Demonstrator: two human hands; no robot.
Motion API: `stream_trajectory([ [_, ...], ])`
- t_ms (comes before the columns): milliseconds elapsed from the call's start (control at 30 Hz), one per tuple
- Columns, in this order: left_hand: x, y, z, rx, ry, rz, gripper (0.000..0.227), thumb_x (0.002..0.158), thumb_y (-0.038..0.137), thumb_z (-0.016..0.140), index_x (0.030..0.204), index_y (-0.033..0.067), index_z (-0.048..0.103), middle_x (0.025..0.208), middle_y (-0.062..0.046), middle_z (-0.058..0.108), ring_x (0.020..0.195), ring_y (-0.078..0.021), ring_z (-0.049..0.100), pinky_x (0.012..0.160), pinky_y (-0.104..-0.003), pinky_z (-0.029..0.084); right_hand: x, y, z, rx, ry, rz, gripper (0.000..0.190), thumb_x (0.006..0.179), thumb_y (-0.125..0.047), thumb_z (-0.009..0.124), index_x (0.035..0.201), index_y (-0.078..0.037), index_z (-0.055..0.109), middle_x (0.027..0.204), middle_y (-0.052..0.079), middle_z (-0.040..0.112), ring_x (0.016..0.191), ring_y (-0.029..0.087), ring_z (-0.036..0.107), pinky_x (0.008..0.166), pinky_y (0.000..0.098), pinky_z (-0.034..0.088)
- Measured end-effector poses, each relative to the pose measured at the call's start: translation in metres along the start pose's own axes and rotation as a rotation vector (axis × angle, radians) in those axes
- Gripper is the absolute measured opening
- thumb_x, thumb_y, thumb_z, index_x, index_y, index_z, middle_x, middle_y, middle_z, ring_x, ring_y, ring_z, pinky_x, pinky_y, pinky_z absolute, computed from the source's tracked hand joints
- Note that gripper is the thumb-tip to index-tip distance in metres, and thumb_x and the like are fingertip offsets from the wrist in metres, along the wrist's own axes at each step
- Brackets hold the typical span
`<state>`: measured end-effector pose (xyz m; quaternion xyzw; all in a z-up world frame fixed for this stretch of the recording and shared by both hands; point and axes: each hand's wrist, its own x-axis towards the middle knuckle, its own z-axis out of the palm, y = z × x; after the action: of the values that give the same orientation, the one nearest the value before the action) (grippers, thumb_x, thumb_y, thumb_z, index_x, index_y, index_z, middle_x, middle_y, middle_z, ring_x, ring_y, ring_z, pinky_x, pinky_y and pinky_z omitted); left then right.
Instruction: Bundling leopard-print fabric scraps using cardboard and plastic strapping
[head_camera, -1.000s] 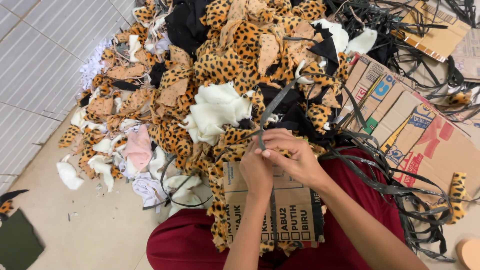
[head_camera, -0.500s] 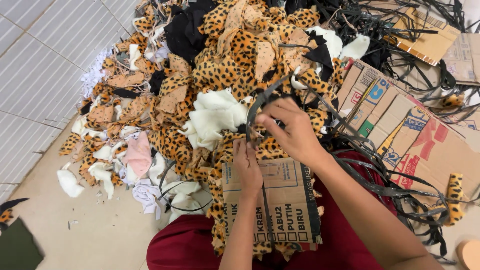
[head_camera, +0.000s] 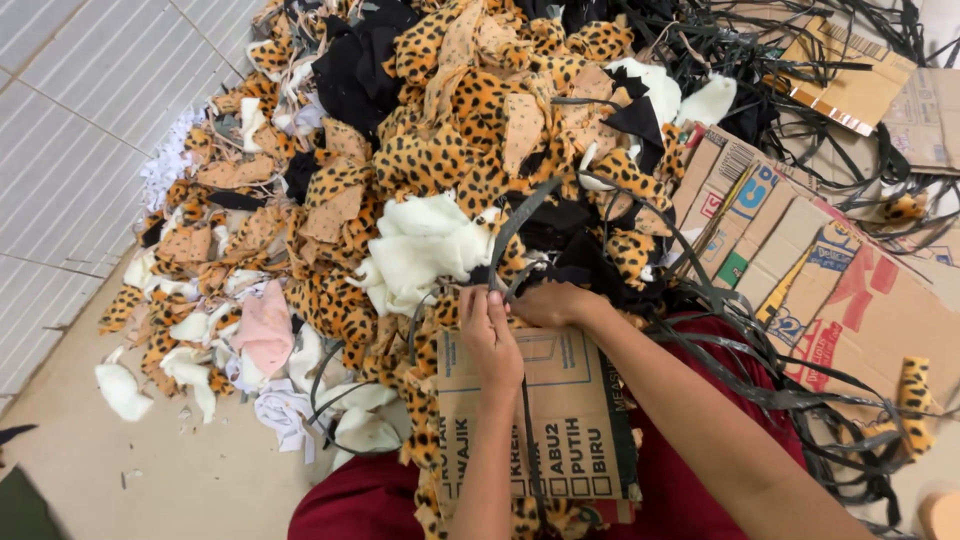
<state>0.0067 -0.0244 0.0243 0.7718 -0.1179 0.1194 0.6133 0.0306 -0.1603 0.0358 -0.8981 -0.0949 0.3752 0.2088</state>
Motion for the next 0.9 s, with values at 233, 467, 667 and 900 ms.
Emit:
stream_trajectory([
  [233, 0.001, -0.014, -0.008, -0.01, 0.062, -0.018, 0.043, 0.115, 0.029, 0.034, 0.078, 0.0115, 0.048, 0.082, 0.0, 0.043, 0.062, -0.0181, 0.05, 0.067, -0.029, 0.048, 0.053, 0.012, 0.017, 0.188, 0.027, 0.163, 0.084, 0.095, -0.075, 0.022, 0.136, -0.014, 0.063, 0.142, 0.017, 0.062, 0.138, 0.04, 0.051, 0.112, 0.0634, 0.036],
  [467, 0.001, -0.001, -0.005, 0.019, 0.146, 0.039, 0.042, 0.114, 0.027, 0.036, 0.078, 0.0109, 0.051, 0.083, 0.001, 0.045, 0.065, -0.0233, 0.057, 0.065, -0.03, 0.052, 0.081, 0.044, 0.043, 0.105, 0.066, 0.233, 0.079, 0.094, -0.073, 0.027, 0.121, -0.017, 0.076, 0.119, 0.015, 0.074, 0.119, 0.038, 0.065, 0.103, 0.0555, 0.045],
  [667, 0.002, 0.001, -0.022, 0.034, 0.033, 0.03, 0.042, 0.115, 0.025, 0.037, 0.078, 0.0102, 0.05, 0.084, 0.001, 0.047, 0.064, -0.0223, 0.057, 0.063, -0.031, 0.051, -0.032, -0.032, -0.015, 0.168, 0.277, -0.008, 0.051, 0.094, -0.025, 0.046, 0.142, -0.016, 0.059, 0.141, 0.02, 0.058, 0.125, 0.045, 0.059, 0.099, 0.0541, 0.052],
  [900, 0.005, 0.028, -0.045, 0.202, -0.16, 0.115, 0.035, 0.114, 0.022, 0.042, 0.083, 0.0069, 0.051, 0.092, -0.001, 0.046, 0.071, -0.0248, 0.058, 0.063, -0.033, 0.053, -0.04, -0.033, 0.037, 0.455, 0.502, -0.328, 0.041, 0.092, -0.022, 0.073, 0.124, 0.002, 0.066, 0.113, 0.022, 0.068, 0.111, 0.048, 0.063, 0.093, 0.0621, 0.053],
])
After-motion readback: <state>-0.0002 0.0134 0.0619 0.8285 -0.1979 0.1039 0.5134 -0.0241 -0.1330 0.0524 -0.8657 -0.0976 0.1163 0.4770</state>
